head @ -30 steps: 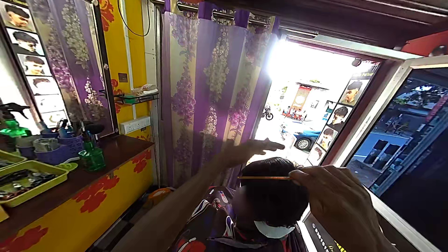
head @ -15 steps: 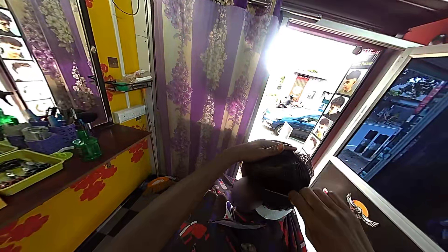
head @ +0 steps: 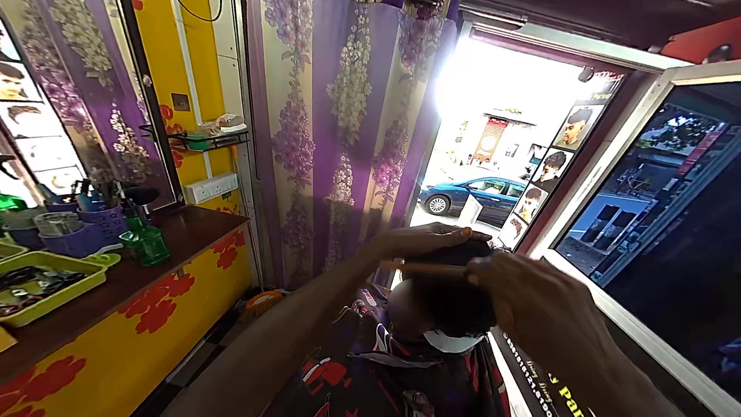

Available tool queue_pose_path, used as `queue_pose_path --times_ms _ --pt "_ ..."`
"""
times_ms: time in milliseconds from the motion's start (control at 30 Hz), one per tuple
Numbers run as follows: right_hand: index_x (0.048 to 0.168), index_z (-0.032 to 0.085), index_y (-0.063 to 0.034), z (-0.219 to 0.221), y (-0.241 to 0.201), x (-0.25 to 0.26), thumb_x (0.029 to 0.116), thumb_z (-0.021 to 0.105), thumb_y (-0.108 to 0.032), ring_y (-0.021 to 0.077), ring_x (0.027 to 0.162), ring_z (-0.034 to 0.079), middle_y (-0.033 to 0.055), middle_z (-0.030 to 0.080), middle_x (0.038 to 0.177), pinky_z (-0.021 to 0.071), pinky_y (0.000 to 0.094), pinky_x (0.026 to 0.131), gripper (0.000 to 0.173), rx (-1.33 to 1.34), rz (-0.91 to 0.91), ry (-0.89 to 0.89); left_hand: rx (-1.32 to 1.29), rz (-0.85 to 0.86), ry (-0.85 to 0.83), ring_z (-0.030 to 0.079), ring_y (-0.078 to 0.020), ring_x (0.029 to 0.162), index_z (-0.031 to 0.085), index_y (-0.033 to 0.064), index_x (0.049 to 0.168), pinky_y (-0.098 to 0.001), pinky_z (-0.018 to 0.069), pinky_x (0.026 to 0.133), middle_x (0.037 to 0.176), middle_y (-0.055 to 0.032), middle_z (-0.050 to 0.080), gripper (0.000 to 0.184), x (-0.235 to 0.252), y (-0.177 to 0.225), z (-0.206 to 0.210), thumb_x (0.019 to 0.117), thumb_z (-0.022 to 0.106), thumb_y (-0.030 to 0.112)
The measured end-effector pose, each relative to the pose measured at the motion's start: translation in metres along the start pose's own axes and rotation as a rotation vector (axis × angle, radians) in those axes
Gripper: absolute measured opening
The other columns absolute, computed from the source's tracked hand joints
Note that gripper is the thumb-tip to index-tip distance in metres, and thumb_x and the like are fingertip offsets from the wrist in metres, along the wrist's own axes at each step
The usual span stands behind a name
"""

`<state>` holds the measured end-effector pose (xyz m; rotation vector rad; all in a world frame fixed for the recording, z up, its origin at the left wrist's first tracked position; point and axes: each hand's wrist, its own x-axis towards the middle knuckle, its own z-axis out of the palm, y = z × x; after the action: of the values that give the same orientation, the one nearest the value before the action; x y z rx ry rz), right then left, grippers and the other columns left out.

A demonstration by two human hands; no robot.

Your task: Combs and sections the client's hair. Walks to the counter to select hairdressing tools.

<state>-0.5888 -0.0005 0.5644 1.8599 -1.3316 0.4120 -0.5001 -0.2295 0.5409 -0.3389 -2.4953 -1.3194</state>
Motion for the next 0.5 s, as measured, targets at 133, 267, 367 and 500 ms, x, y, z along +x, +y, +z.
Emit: queue_pose_path --times_ms 133,267,367,500 --pt "0.09 0.07 -0.0087 0.008 0.005 0.005 0.0922 0.061 -0.006 0.025 0.067 0.062 0.0061 0.059 0.075 0.0501 0.0386 0.054 0.01 -0.123 0.034 -0.068 -0.031 -0.006 0.001 0.06 -0.0068 0.124 0.054 0.0117 0.148 -0.029 0.047 0.108 0.14 -0.0023 0.063 0.049 0.001 -0.004 -0.002 0.112 0.033 0.037" --pt "0.088 0.069 -0.0097 0.011 -0.009 -0.023 0.0893 0.066 -0.008 0.0217 0.06 0.059 0.0039 0.057 0.072 0.0458 0.0339 0.047 0.004 -0.129 0.041 -0.134 0.006 -0.042 0.037 0.057 -0.0088 0.13 0.052 0.014 0.15 -0.0319 0.0443 0.112 0.146 -0.0021 0.059 0.051 -0.002 -0.002 0.001 0.1115 0.033 0.04" --pt "0.086 0.068 -0.0092 0.021 -0.012 -0.046 0.0877 0.066 -0.009 0.0214 0.057 0.06 0.0045 0.058 0.071 0.0457 0.0328 0.044 0.003 -0.125 0.045 -0.147 0.037 -0.029 0.055 0.055 -0.0092 0.133 0.052 0.0151 0.151 -0.0334 0.0431 0.114 0.148 -0.001 0.058 0.053 -0.002 -0.006 0.0 0.1106 0.033 0.044" --pt "0.085 0.068 -0.0112 0.031 -0.011 -0.068 0.0885 0.065 -0.014 0.0192 0.058 0.062 0.0028 0.059 0.072 0.049 0.0319 0.045 0.006 -0.055 0.099 -0.19 0.107 -0.048 0.067 0.051 -0.0078 0.137 0.052 0.0202 0.152 -0.0349 0.0396 0.118 0.151 0.0038 0.055 0.054 -0.003 -0.009 -0.002 0.1098 0.032 0.048"
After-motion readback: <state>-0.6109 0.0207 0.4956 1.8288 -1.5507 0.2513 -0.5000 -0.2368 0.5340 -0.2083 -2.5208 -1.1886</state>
